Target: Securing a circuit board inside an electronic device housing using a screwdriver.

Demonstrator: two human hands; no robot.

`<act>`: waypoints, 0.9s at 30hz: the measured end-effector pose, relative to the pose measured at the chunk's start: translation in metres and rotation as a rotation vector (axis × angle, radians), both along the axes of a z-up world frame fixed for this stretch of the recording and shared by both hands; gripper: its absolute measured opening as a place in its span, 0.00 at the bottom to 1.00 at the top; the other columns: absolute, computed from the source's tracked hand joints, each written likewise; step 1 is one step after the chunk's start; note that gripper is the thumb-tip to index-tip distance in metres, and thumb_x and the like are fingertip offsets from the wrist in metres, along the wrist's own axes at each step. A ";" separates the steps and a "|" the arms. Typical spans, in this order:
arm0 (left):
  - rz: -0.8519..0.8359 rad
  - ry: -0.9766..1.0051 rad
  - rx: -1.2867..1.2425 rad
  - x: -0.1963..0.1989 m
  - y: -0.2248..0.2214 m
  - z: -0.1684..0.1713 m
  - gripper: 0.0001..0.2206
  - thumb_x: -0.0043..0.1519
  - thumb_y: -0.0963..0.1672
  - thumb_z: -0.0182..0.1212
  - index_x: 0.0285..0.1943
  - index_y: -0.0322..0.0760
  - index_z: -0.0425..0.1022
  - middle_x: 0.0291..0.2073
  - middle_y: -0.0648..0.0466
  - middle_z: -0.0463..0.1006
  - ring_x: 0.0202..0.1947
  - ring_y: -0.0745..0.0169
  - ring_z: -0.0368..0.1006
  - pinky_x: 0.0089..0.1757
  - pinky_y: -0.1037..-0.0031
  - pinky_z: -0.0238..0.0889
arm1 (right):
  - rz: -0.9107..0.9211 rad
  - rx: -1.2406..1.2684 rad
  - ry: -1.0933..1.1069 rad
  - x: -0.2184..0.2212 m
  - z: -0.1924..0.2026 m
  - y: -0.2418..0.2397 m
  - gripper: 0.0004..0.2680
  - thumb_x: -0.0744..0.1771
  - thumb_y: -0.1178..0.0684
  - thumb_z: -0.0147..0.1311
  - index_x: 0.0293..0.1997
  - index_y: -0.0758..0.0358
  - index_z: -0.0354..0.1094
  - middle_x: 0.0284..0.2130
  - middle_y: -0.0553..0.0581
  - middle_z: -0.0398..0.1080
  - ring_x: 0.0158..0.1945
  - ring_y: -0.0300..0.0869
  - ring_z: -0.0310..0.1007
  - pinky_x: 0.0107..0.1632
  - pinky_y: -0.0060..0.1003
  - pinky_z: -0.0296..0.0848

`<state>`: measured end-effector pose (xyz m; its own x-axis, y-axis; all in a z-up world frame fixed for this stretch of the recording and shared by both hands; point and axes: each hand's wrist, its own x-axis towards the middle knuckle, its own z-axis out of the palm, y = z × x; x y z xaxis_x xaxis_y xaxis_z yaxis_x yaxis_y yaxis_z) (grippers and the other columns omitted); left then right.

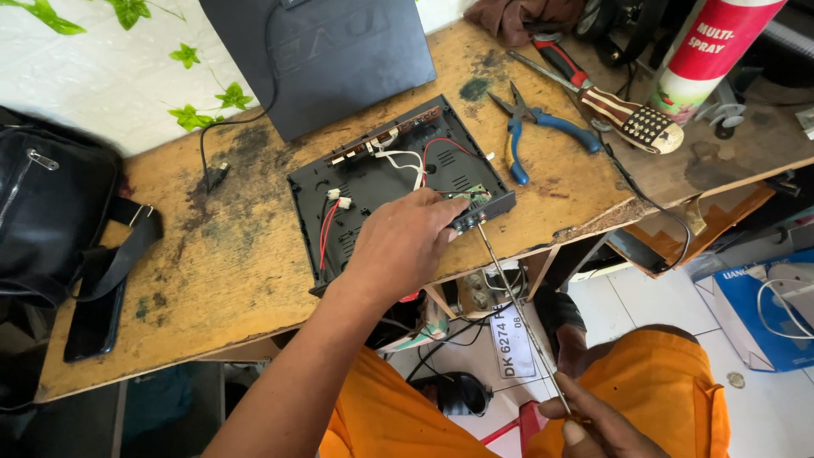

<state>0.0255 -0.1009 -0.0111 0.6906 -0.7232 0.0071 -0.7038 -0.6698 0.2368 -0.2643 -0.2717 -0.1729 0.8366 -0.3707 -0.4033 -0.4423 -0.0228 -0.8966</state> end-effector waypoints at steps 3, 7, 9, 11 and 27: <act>-0.020 -0.018 -0.020 0.002 0.001 -0.003 0.20 0.64 0.41 0.59 0.67 0.40 0.73 0.51 0.46 0.78 0.41 0.39 0.77 0.29 0.51 0.71 | -0.003 0.042 0.088 0.001 -0.001 -0.004 0.21 0.64 0.51 0.55 0.67 0.46 0.73 0.48 0.50 0.88 0.55 0.36 0.86 0.61 0.31 0.76; -0.037 -0.028 -0.027 0.003 0.002 -0.004 0.20 0.64 0.40 0.58 0.67 0.39 0.73 0.50 0.45 0.78 0.40 0.38 0.77 0.27 0.51 0.70 | 0.090 0.045 0.074 -0.004 -0.012 -0.013 0.22 0.65 0.50 0.52 0.70 0.42 0.69 0.50 0.47 0.87 0.56 0.35 0.87 0.57 0.31 0.81; -0.028 -0.030 -0.025 0.003 0.002 -0.005 0.20 0.64 0.40 0.57 0.67 0.40 0.73 0.50 0.45 0.78 0.39 0.40 0.77 0.27 0.51 0.71 | 0.055 -0.048 0.029 -0.005 -0.007 -0.008 0.21 0.65 0.48 0.52 0.68 0.44 0.71 0.49 0.47 0.87 0.56 0.34 0.86 0.64 0.31 0.74; -0.026 -0.027 -0.022 0.001 0.001 -0.002 0.20 0.64 0.40 0.58 0.67 0.40 0.73 0.51 0.44 0.77 0.41 0.39 0.77 0.30 0.51 0.71 | 0.137 -0.014 0.016 -0.005 -0.034 -0.023 0.22 0.65 0.47 0.52 0.70 0.44 0.67 0.51 0.48 0.86 0.59 0.35 0.84 0.66 0.33 0.72; -0.018 0.008 -0.003 0.000 -0.001 0.002 0.20 0.65 0.41 0.57 0.68 0.39 0.72 0.52 0.43 0.77 0.46 0.38 0.76 0.37 0.49 0.70 | 0.234 0.153 0.067 -0.007 -0.052 -0.041 0.25 0.65 0.49 0.51 0.74 0.47 0.59 0.59 0.48 0.80 0.63 0.38 0.82 0.64 0.36 0.78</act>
